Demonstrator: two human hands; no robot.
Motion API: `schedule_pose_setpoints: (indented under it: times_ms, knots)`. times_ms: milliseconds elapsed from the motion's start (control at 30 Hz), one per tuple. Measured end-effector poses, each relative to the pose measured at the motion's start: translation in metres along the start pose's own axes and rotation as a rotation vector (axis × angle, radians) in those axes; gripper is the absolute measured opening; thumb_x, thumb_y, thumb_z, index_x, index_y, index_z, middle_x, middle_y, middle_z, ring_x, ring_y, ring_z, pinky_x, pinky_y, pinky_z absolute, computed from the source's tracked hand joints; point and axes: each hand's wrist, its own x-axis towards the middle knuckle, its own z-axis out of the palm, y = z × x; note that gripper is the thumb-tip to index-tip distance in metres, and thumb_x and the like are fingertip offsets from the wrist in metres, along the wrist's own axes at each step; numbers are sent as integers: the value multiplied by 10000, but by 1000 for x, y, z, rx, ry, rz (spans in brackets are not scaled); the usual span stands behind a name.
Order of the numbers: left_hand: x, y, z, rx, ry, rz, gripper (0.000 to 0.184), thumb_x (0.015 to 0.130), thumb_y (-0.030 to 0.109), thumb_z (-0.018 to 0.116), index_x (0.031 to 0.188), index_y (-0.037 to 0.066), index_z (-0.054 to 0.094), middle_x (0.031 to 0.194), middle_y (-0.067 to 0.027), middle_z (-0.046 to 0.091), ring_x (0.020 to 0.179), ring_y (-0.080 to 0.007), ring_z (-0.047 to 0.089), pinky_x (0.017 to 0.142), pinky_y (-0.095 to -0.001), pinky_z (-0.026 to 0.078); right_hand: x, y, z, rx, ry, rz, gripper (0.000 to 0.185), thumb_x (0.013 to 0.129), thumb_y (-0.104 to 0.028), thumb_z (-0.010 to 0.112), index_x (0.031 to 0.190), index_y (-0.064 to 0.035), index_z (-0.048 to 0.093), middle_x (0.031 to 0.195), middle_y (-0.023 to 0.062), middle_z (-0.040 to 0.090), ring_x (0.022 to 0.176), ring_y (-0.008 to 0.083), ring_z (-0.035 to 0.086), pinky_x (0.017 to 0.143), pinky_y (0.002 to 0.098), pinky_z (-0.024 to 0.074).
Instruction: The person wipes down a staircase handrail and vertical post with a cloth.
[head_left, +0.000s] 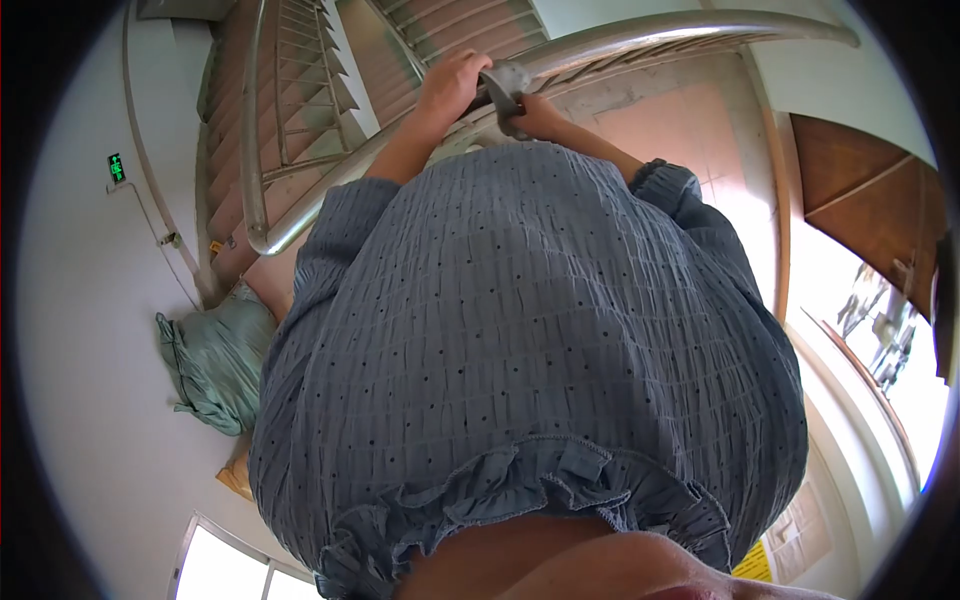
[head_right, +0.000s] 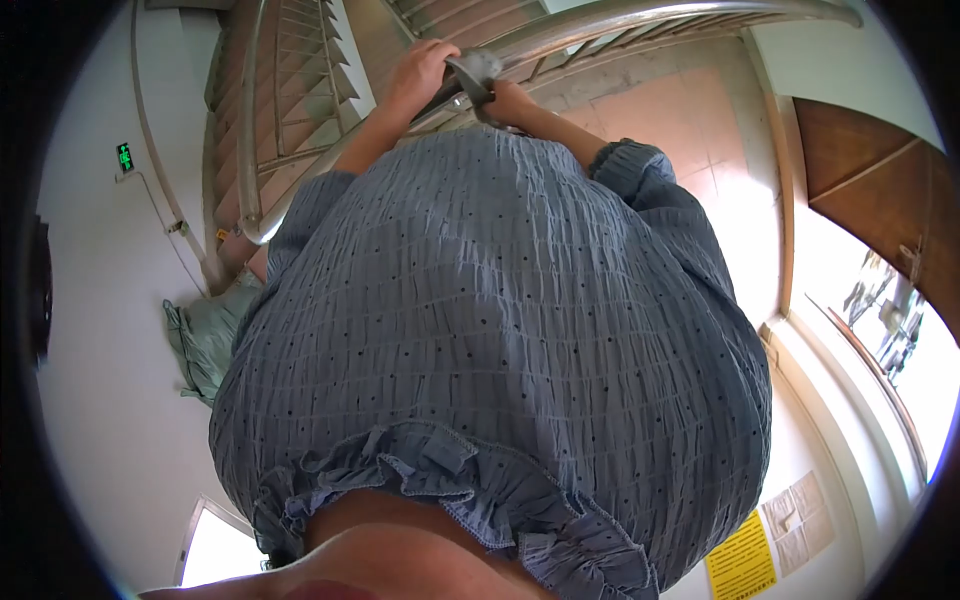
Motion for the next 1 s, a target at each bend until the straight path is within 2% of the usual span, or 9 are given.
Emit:
schedule_pose_setpoints:
  times_ms: [100,300,400,467,567,700,800,867,1000]
  knots:
    - [6,4,4,0,45,61,182,788,27,551,937,78,644,899,-100,643,915,-307,615,752,-394,512,-1,-3,0,-65,-83,-64,454,686,-289,688,1029,6,658,925,230,679,884,360,667,774,441,518]
    - [7,17,15,-45,26,203,189,815,22,553,983,66,627,977,-94,629,908,-317,614,751,-403,511,-13,9,-1,222,221,310,384,706,-265,639,1001,-23,677,943,231,675,915,376,653,800,425,514]
    - [18,26,12,-17,7,184,206,819,24,554,1009,75,615,974,-96,634,913,-322,618,755,-405,515,-8,17,-14,226,240,295,415,704,-292,647,1014,-17,674,952,228,675,925,361,654,806,425,513]
    - [4,8,4,13,-9,110,214,826,19,550,1023,82,607,967,-109,645,918,-331,618,759,-418,512,-2,7,11,93,208,139,431,707,-299,642,1029,-13,666,974,237,669,936,367,650,816,432,511]
    - [-20,-6,-12,36,-75,-3,215,833,9,542,1021,89,609,971,-122,654,931,-341,615,764,-432,508,-10,-15,15,-46,-136,-105,437,711,-283,696,1014,26,639,937,228,676,891,345,665,764,415,509]
    - [-7,-8,0,2,-49,-22,224,838,0,531,1027,90,611,991,-134,654,945,-358,608,783,-438,501,-17,-2,-12,110,2,-30,401,733,-270,698,1006,17,638,892,198,683,815,290,672,747,390,512]
    - [11,-8,11,-43,59,-51,251,837,-3,527,1047,97,622,994,-147,651,957,-371,601,806,-443,492,-26,-7,-51,314,153,122,398,716,-296,674,1024,-46,648,909,193,684,881,338,662,757,423,516]
    - [14,-13,14,-59,71,-64,267,837,-4,519,1054,99,636,1008,-174,646,967,-376,598,818,-447,486,-29,-15,-66,193,450,45,381,762,-268,660,1089,-76,626,897,185,682,878,326,664,756,410,516]
    - [-26,-23,-3,-53,3,-129,286,829,-10,505,1052,99,646,1005,-178,652,975,-375,598,817,-451,485,-35,-37,-43,216,281,57,338,796,-238,647,1104,-103,615,914,195,675,888,333,657,778,417,509]
